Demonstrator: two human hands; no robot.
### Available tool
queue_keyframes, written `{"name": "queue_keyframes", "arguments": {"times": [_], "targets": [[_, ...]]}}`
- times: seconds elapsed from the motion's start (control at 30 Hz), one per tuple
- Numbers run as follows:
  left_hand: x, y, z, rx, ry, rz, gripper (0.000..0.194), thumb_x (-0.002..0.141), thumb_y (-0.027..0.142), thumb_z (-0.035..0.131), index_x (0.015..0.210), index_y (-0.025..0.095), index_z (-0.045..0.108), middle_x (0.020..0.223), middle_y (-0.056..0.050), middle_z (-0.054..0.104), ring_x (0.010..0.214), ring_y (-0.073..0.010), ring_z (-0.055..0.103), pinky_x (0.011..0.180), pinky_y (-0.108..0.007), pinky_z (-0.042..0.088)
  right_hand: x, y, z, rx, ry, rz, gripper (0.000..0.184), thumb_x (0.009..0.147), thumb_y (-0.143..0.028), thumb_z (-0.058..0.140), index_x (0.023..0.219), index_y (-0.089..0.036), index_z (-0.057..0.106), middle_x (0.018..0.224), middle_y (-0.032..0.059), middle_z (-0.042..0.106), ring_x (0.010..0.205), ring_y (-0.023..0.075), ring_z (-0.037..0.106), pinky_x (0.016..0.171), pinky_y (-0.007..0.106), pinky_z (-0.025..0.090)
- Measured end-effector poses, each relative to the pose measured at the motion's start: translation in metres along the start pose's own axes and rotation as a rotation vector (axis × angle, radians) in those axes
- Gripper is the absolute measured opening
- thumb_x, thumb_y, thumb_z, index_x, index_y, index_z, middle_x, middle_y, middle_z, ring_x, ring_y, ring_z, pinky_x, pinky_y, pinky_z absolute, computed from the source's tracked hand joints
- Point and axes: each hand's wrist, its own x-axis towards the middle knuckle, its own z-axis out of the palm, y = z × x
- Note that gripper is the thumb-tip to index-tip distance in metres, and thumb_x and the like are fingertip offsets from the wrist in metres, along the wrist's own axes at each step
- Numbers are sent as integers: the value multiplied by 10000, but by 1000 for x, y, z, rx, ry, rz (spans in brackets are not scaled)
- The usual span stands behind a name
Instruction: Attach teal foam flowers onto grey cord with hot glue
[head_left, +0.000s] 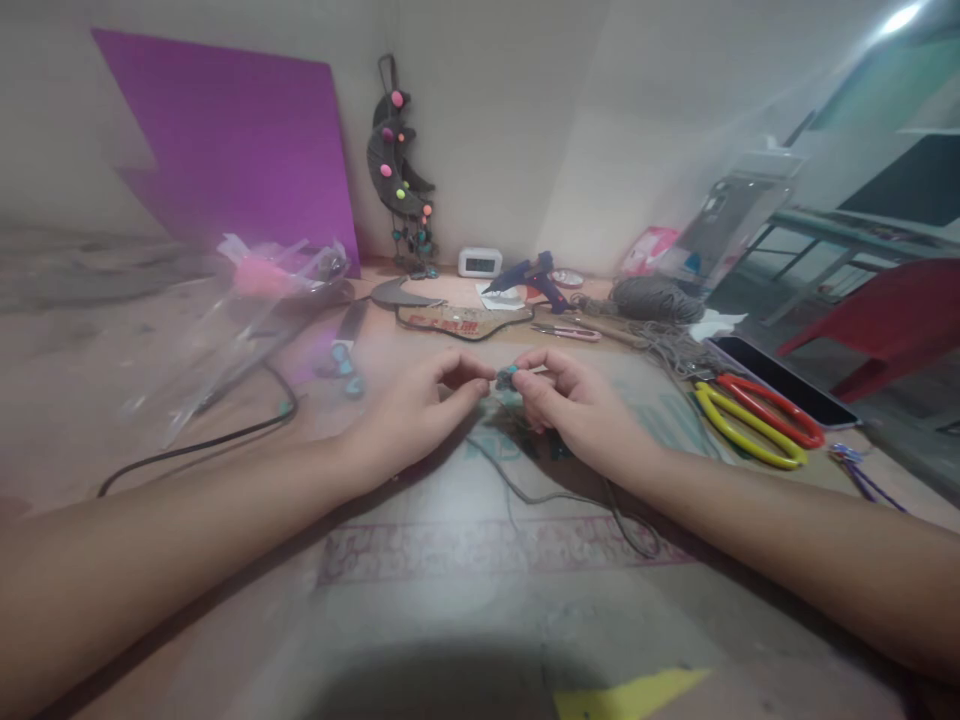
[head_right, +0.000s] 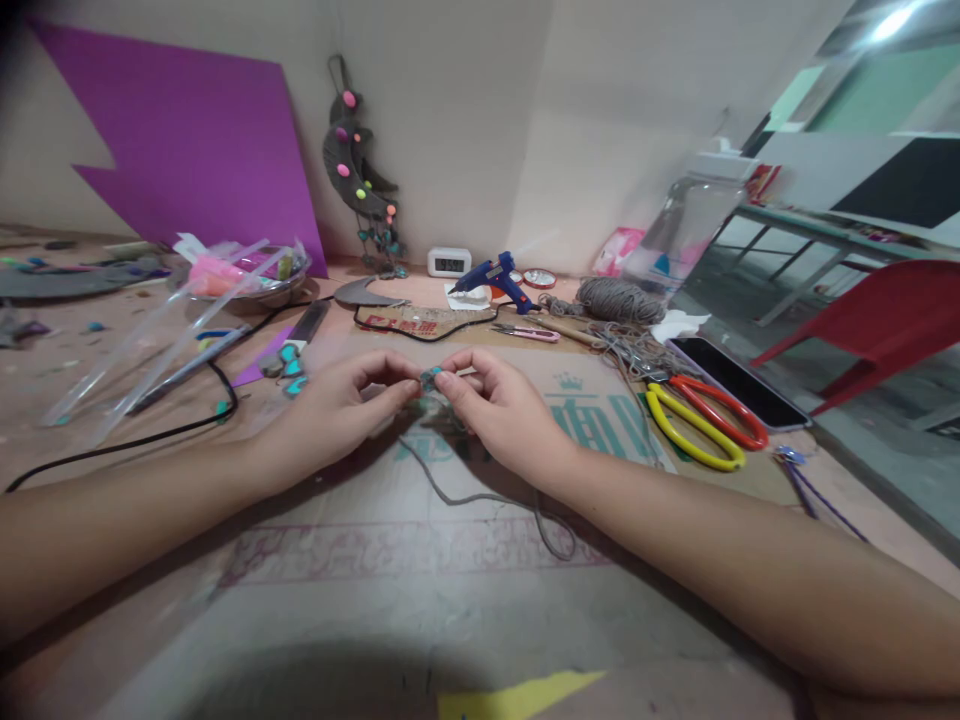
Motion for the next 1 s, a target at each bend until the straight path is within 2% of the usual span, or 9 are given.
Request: {"name": "queue_keyframes", "arguments": {"times": [0.13,0.33,0.5,0.77,1.0], "targets": [[-1,3,-1,1,-28,-33,189,895,308,562,1006,181,648,953,-31,714,889,-192,653,794,-304,518,-1,-1,1,9,2,-5,267,891,-444,598,939,-192,525,540,-100,452,456,67,395,436,200,312],[-2,1,-2,56,-1,39,191,921,348,543,878,184,630,842,-7,681,807,-168,629,760,-279,497,-1,-1,0,6,-19,10,324,875,-502,614,928,-189,546,575,-79,488,471,71,420,437,206,344],[-1,2,-1,70,-5,3,182,906,328,547,827,176,608,812,-6,666,769,-166,620,711,-270,496,1,-1,-2,-19,4,1,377,882,-554,574,937,-183,599,678,-30,571,512,75,441,458,217,343],[-2,2,-2,38,-29,22,245,937,372,504,850,182,630,819,-9,679,763,-168,623,699,-264,492,1,-2,-2,-125,34,-14,264,891,-436,590,831,-179,602,650,-35,556,536,90,482,509,237,390],[-1,5,-2,63,-20,26,211,905,365,545,841,191,645,820,-13,695,790,-184,638,735,-284,517,0,-5,-2,-137,48,8,336,869,-506,616,784,-182,591,632,-26,557,540,102,491,488,234,396]]}}
